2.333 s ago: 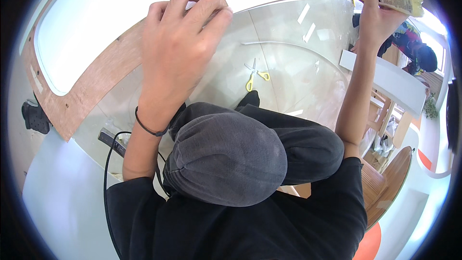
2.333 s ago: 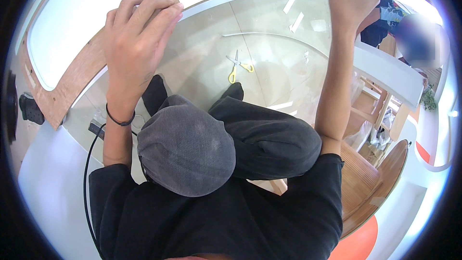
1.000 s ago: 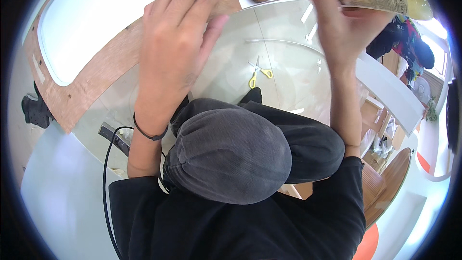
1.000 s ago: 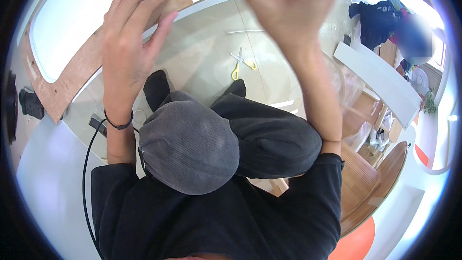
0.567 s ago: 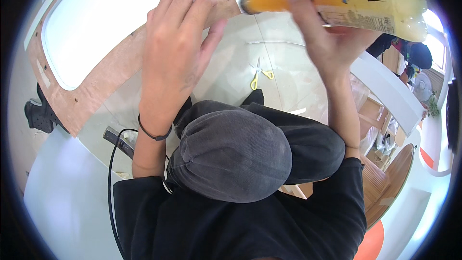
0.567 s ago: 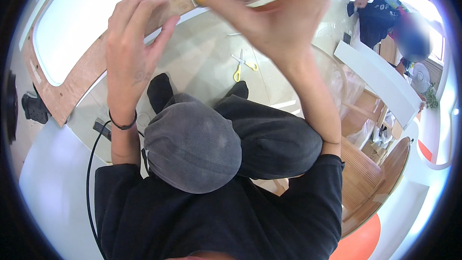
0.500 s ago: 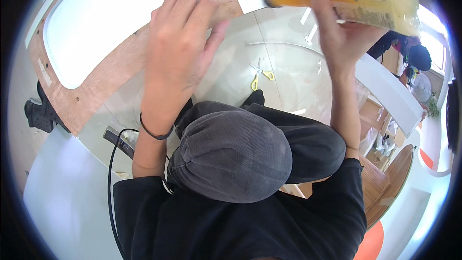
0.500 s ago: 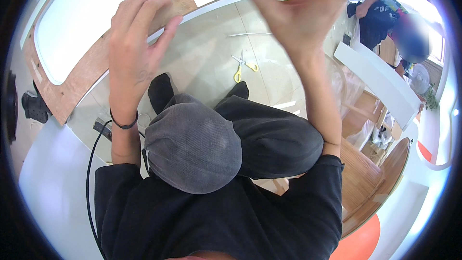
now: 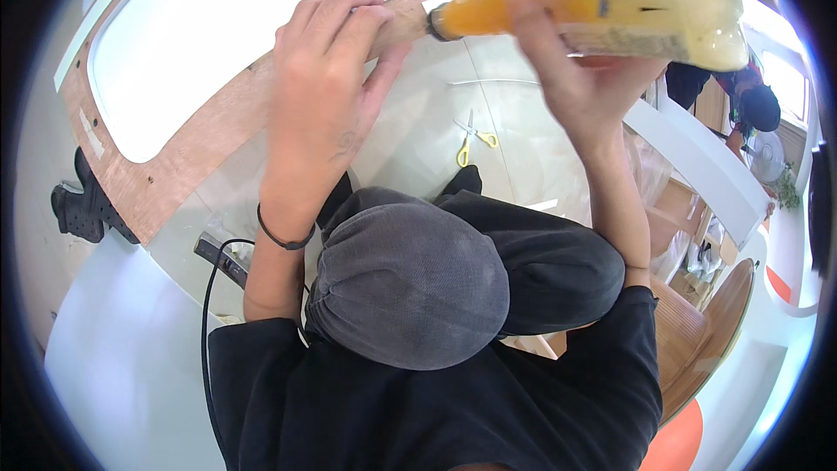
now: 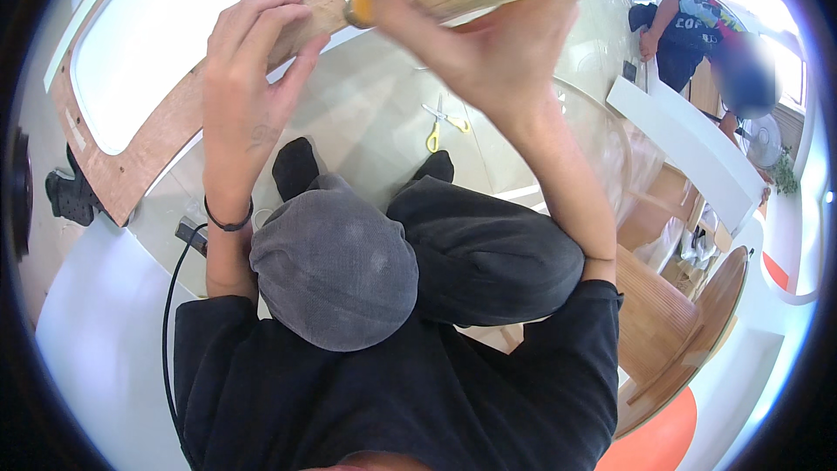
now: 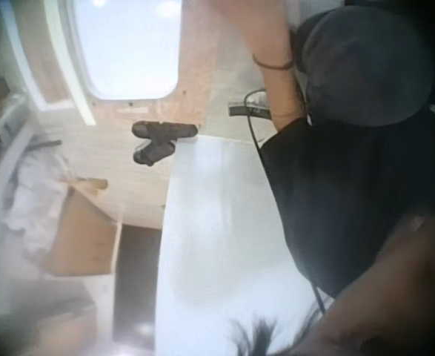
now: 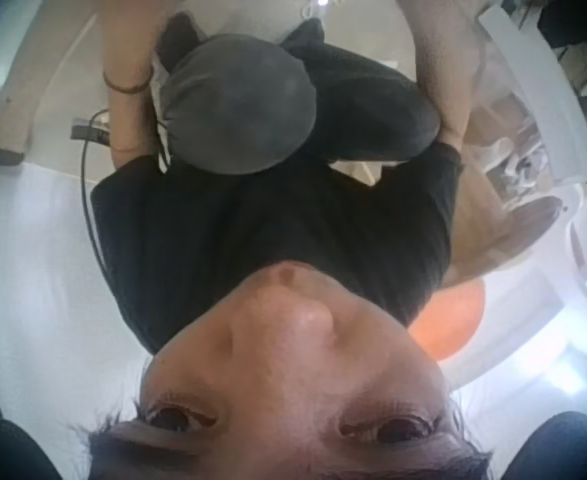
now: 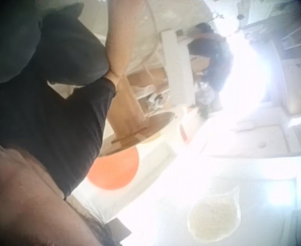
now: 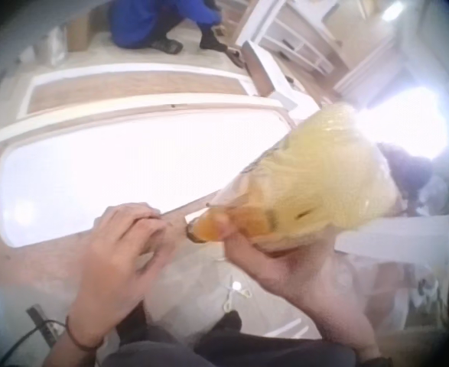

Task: The person sits on the floor and applies white trim strips to the edges of a large white panel. They cut the strips to length with scissors, apply glue from a bottle along the edges, and press the strips into place.

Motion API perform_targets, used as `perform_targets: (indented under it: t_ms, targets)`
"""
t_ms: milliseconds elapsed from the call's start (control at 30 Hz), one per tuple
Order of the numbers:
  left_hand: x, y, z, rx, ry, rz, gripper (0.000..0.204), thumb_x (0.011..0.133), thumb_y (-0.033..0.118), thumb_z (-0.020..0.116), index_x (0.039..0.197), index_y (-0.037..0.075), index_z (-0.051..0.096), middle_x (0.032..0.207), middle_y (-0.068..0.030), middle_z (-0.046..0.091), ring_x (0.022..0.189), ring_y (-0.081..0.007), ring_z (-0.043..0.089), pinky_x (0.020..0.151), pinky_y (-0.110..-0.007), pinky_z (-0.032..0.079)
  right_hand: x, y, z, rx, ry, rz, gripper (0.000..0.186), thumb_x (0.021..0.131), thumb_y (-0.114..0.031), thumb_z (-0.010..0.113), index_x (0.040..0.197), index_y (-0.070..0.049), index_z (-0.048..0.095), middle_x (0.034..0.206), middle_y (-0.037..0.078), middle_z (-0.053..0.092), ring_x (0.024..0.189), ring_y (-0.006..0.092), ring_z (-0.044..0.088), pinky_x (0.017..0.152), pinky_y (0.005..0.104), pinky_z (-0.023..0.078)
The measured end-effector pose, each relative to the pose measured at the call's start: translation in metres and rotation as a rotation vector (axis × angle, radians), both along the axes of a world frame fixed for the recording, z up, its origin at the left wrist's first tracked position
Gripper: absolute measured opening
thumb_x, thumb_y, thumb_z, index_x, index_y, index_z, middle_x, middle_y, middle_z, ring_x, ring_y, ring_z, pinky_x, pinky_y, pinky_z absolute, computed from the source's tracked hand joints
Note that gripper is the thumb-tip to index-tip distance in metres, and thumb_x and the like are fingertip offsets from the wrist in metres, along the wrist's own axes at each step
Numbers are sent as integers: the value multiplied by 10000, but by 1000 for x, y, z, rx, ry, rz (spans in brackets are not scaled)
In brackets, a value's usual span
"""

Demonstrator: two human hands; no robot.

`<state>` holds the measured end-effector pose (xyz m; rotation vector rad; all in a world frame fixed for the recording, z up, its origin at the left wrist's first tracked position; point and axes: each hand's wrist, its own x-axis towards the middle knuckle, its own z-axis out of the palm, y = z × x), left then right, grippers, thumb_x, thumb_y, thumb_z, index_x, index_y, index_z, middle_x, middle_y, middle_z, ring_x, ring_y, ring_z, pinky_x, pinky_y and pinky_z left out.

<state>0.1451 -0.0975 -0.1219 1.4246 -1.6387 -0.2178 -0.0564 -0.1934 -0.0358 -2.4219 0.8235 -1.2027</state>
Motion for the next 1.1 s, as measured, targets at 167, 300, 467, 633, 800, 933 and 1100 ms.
perform_targets:
  t_ms: [167, 300, 467, 633, 800, 933, 1100]
  targets:
    - [2, 1, 0, -3, 30, -9, 277, 763, 100, 775, 1002, 36, 649, 1098, -58, 641, 1042, -280, 599, 863, -400, 460, 4, -3, -2, 18, 69, -126, 382, 863, -65, 775, 1168, 17, 561, 1010, 111, 676, 880, 157, 686, 724, 264, 582]
    - [2, 1, 1, 4, 23, -9, 271, 769, 101, 770, 1000, 32, 648, 1098, -63, 641, 1041, -283, 599, 866, -401, 462, 12, -2, -8, 58, -40, -27, 362, 856, -3, 757, 1129, 7, 519, 997, 112, 638, 849, 166, 651, 734, 276, 561]
    - [3, 2, 1, 19, 48, -19, 266, 777, 109, 765, 996, 19, 643, 1096, -75, 636, 1037, -286, 596, 865, -398, 461, 15, -4, -15, 128, -108, -83, 431, 843, -40, 781, 1164, 26, 501, 1027, 101, 621, 860, 167, 639, 745, 280, 548]
    - [2, 0, 3, -1, 28, -18, 272, 774, 113, 766, 993, 16, 639, 1087, -76, 636, 1032, -289, 595, 857, -397, 461, 12, -11, -21, -9, -153, -167, 381, 878, -59, 747, 1156, 23, 500, 1047, 109, 596, 867, 163, 615, 756, 285, 537]
    - [4, 3, 8, 42, 10, 12, 221, 785, 119, 782, 942, 23, 659, 1095, -85, 667, 1012, -278, 618, 857, -374, 492, -8, -33, -11, 254, -163, -230, 397, 897, -101, 731, 1208, 41, 528, 1082, 144, 641, 916, 192, 676, 750, 311, 600]
    - [3, 4, 9, 28, 13, -11, 243, 778, 110, 741, 978, 17, 638, 1043, -128, 618, 1006, -297, 599, 850, -387, 480, -21, -47, -18, 443, -249, -285, 416, 922, -148, 697, 1231, 74, 530, 1121, 185, 650, 963, 249, 716, 775, 372, 653]
    - [4, 5, 6, -15, 34, -3, 253, 779, 115, 737, 981, 3, 633, 1039, -119, 612, 1008, -277, 591, 849, -379, 472, -17, -45, -15, 420, -223, -329, 406, 898, -139, 712, 1202, 75, 550, 1067, 181, 668, 929, 242, 729, 747, 366, 654]
